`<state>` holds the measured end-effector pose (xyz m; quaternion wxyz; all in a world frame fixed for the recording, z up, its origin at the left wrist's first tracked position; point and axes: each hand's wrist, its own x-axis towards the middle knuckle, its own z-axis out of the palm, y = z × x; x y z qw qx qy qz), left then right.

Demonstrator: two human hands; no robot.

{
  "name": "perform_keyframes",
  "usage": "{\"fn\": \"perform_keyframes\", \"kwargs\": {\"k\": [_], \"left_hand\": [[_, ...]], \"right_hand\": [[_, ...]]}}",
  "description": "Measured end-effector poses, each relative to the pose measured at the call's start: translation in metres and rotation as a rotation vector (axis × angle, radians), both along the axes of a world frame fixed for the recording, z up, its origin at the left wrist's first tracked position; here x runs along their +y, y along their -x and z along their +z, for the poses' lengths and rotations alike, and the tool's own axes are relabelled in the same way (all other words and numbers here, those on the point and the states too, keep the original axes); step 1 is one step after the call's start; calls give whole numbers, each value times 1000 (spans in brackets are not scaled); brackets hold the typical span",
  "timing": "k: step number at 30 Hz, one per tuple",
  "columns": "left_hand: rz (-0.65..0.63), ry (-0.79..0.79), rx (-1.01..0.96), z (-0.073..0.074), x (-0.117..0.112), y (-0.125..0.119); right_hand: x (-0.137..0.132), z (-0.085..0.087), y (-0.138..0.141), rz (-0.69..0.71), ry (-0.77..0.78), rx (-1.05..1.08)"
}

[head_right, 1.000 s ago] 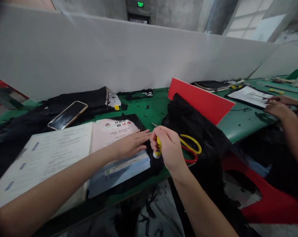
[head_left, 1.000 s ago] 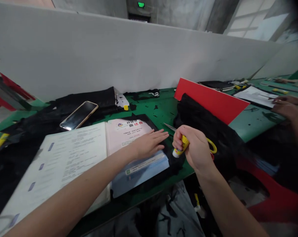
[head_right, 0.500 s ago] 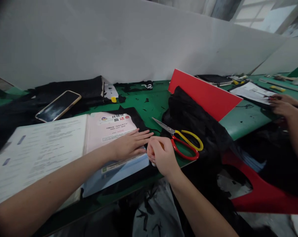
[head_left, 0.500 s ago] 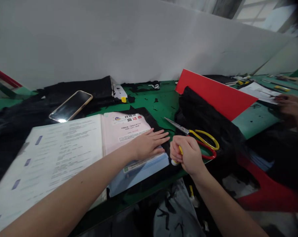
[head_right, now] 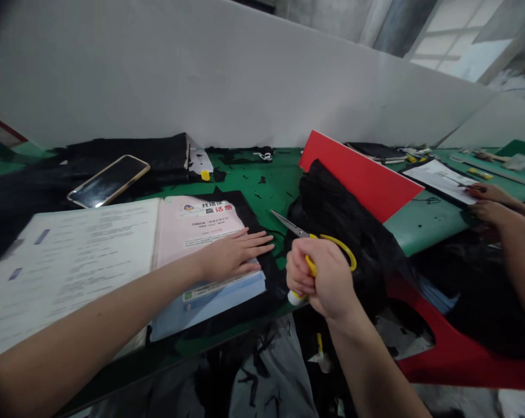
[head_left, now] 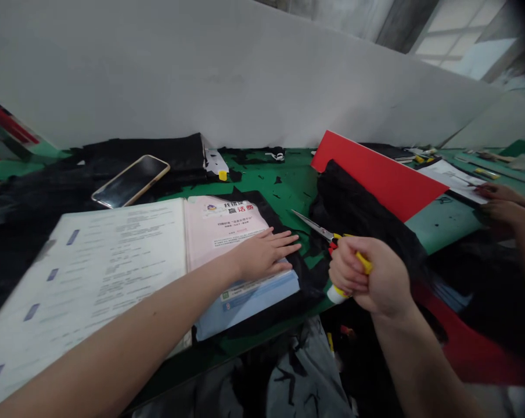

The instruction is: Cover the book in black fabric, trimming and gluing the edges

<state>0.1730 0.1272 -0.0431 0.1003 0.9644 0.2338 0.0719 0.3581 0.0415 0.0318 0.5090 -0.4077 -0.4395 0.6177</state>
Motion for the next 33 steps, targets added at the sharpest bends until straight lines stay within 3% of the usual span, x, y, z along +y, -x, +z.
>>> {"fn": "perform_keyframes", "kwargs": {"k": [4, 10, 13, 16, 19, 22, 24, 30, 33], "left_hand": [[5, 1, -10, -2, 0, 0], [24, -5, -29, -3, 0, 0], [30, -3, -37, -3, 0, 0], [35, 3, -45, -3, -1, 0], [42, 9, -44, -2, -1, 0], [38, 10, -46, -2, -1, 0], [38, 8, -58, -3, -1, 0], [52, 24, -43, -3, -1, 0], [43, 13, -55, -2, -2, 0]], "right_hand": [[9, 2, 13, -101, -38, 70], [18, -37, 26, -111, -48, 21], [12, -45, 20, -105, -38, 8], [5, -37, 12, -49, 18, -23], [1, -18, 7, -14, 64, -17], [2, -1, 9, -64, 36, 69], [4, -1, 15, -113, -1, 107], [3, -37, 36, -147, -30, 58], [-4, -45, 35, -136, -24, 44]]}}
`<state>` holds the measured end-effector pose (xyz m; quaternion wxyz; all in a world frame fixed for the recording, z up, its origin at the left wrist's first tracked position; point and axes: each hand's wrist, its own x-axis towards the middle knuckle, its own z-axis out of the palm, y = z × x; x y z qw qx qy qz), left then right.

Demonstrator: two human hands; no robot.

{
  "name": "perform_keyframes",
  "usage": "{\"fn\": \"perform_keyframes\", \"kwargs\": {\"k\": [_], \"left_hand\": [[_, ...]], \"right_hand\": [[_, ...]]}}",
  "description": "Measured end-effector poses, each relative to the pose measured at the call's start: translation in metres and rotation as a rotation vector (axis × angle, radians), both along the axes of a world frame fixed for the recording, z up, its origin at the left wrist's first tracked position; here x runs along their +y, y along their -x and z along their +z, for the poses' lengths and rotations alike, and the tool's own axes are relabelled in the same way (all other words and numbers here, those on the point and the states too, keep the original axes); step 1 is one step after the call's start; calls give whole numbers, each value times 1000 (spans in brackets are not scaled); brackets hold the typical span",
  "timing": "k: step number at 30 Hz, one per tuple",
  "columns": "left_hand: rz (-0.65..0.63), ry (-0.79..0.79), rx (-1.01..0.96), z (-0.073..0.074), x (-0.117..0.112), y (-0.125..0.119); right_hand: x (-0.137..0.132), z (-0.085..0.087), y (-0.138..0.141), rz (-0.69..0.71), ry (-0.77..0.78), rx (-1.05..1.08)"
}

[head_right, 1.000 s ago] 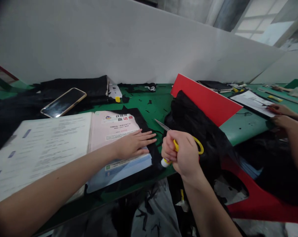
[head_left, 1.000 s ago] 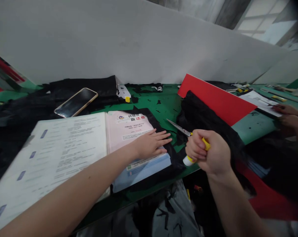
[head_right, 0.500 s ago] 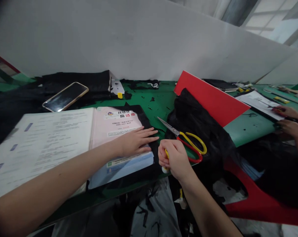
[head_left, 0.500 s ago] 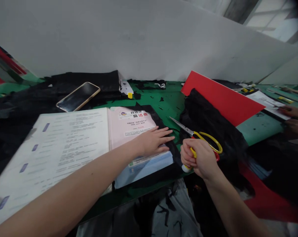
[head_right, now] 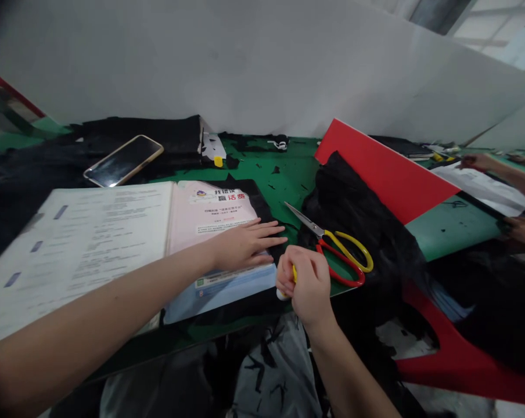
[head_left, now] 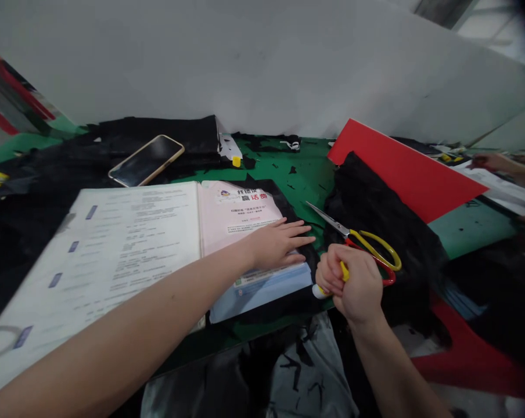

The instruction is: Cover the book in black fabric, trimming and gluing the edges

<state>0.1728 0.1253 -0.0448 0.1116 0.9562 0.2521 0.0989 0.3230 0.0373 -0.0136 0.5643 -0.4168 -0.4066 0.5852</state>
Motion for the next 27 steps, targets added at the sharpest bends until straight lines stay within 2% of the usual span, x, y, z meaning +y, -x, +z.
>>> {"fn": "perform_keyframes", "kwargs": {"k": [3, 6, 10, 12, 14, 20, 24, 27], "left_hand": [[-12, -9, -11, 0, 0, 1], [-13, -21, -27, -1, -1, 1], [-18, -37, -49, 0, -2, 2], [-21, -50, -49, 0, -2, 3], [-28, -67, -38, -1, -1, 4], [-51, -56, 26, 1, 4, -1], [-17, -56, 38, 5, 1, -3], [-33, -91, 38, 0, 3, -3]], "right_hand": [[-6, 5, -5, 81, 57, -21], [-7, 21, -11, 151, 111, -9], [-6, 47, -5, 218, 56, 125], [-5, 51, 8, 271, 33, 181], [-5, 47, 26, 333, 44, 189], [-9, 13, 71, 535, 47, 112], [-7, 5, 76, 552, 38, 68], [-4, 6, 71, 557, 57, 33]]}}
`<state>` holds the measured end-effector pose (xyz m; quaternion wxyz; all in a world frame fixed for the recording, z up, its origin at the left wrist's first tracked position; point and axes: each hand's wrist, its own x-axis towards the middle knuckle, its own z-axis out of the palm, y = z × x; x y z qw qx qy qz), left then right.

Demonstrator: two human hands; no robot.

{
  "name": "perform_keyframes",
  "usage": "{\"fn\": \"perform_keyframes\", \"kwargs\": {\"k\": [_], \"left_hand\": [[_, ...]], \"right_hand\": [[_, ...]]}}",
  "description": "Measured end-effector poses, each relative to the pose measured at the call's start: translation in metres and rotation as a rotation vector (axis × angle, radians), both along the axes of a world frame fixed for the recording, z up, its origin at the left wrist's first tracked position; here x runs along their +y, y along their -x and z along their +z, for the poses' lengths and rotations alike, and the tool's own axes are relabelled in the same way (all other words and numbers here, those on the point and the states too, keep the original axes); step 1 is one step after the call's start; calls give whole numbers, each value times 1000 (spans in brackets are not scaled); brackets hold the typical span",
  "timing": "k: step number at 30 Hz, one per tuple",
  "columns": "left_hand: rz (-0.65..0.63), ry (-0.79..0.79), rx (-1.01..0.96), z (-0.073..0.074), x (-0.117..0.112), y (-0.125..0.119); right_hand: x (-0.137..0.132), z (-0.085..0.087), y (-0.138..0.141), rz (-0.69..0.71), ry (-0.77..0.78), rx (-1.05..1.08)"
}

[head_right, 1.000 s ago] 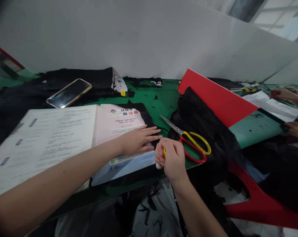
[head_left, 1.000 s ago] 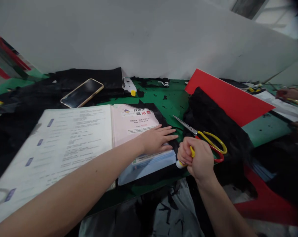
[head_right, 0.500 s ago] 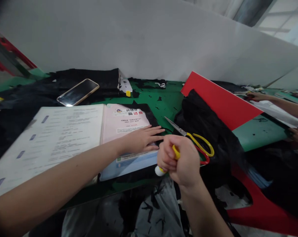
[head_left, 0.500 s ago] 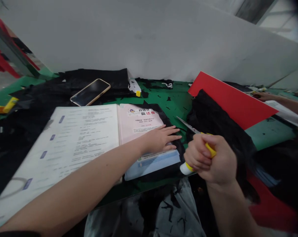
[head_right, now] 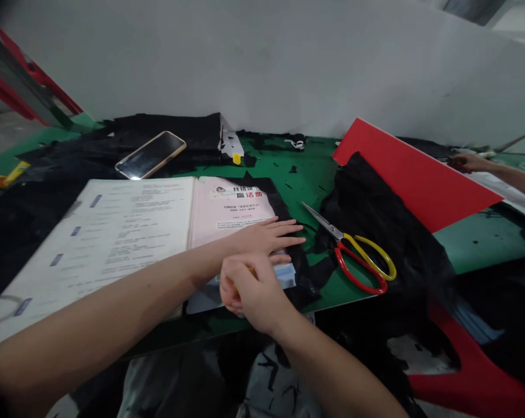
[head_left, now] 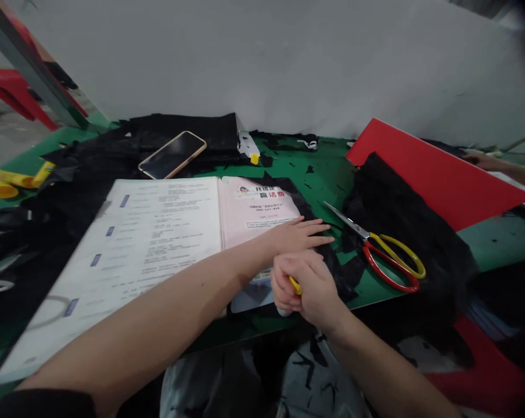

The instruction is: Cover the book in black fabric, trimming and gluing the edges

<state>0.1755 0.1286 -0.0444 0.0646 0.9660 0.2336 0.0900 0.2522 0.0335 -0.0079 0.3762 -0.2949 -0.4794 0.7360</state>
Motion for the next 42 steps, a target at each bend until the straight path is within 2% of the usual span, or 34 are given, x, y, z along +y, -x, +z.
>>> {"fn": "perform_keyframes", "kwargs": {"k": [4, 7, 11, 15, 19, 21, 23, 27, 30, 34, 38, 40, 42], "left_hand": [[-21, -71, -14, -17, 7, 0], [-21, -98, -18, -22, 9, 1], [-14, -63, 20, -13, 5, 3], [16, 10, 13, -3, -2, 4], [21, 14, -66, -3, -4, 3], [23, 7, -88, -4, -5, 4], [22, 5, -88, -4, -5, 4], [23, 14, -71, -2, -6, 5], [19, 29, -56, -2, -5, 5], [23, 32, -53, -4, -2, 4], [23, 38, -51, -3, -2, 4], [20, 37, -55, -1, -4, 4], [15, 30, -63, 0, -5, 5]], "right_hand": [[5, 3, -14, 12, 25, -47], [6, 3, -24, 10, 29, -71], [3, 6, -33, -1, 23, -90], [-2, 21, -42, 3, 75, 10], [-2, 34, -56, -182, -29, 123], [0, 30, -61, -283, -92, 73], [2, 20, -62, -324, -116, 18], [-2, -1, -56, -332, -138, -9], [-8, -7, -50, -313, -133, 9], [-14, -6, -41, -244, -90, 47], [-14, 3, -41, -182, 2, 122], [-11, 11, -45, -216, 40, 191], [-9, 18, -49, -295, 13, 237]]}}
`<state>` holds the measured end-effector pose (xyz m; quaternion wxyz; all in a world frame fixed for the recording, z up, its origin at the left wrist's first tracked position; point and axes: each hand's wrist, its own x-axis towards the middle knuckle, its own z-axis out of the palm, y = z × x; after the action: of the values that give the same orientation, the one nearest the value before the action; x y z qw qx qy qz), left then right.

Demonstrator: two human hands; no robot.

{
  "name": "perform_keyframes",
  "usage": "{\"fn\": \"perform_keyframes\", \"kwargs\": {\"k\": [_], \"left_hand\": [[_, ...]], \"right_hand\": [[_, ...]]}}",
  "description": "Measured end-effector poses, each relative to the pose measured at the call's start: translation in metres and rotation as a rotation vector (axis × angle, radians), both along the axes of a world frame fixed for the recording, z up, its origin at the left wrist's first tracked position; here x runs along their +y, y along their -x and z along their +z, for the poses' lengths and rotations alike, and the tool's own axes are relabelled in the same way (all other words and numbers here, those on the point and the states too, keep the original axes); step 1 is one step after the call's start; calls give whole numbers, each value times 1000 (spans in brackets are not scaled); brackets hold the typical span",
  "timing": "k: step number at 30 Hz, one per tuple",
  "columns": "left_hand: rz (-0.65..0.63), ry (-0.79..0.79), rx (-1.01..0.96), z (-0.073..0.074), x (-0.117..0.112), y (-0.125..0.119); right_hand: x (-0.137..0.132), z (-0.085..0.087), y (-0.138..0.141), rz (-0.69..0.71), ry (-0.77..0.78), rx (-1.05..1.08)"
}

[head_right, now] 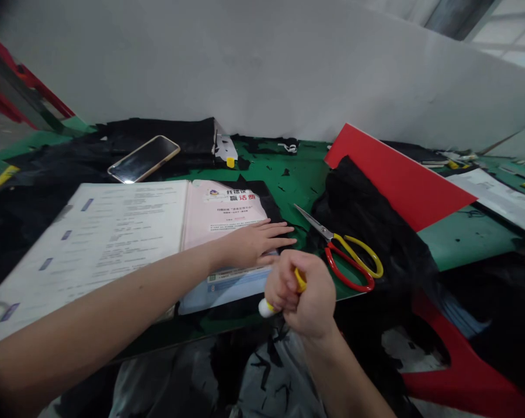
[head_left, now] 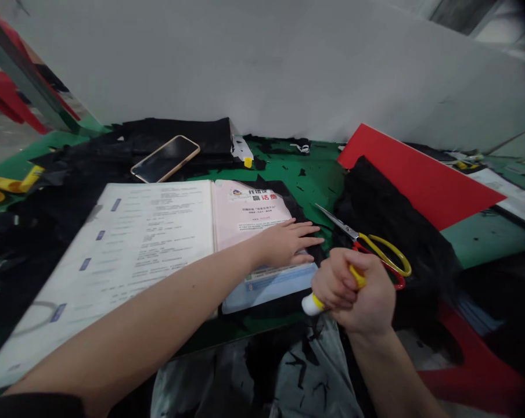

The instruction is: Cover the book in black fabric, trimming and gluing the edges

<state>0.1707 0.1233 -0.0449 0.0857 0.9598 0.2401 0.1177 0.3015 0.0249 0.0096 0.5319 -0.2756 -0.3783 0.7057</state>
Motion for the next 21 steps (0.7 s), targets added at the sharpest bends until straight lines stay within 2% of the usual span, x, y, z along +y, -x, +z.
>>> {"fn": "perform_keyframes", "kwargs": {"k": [4, 7, 11, 17, 19, 21], "left_hand": [[1, -4, 10, -1, 0, 0], [7, 8, 28, -1, 2, -1], [12, 26, 22, 0, 2, -1], [14, 25, 19, 1, 0, -1], [12, 10, 12, 1, 0, 0], [8, 0, 4, 0, 0, 0]], "right_hand": [[2, -5, 3, -107, -121, -131], [-5, -21, 12, -122, -182, -251], [-21, -31, 17, -78, -198, -228], [-20, -19, 10, 85, -62, -56], [-12, -12, 1, 33, -41, 4], [-5, -8, -9, -84, -59, 7]]}}
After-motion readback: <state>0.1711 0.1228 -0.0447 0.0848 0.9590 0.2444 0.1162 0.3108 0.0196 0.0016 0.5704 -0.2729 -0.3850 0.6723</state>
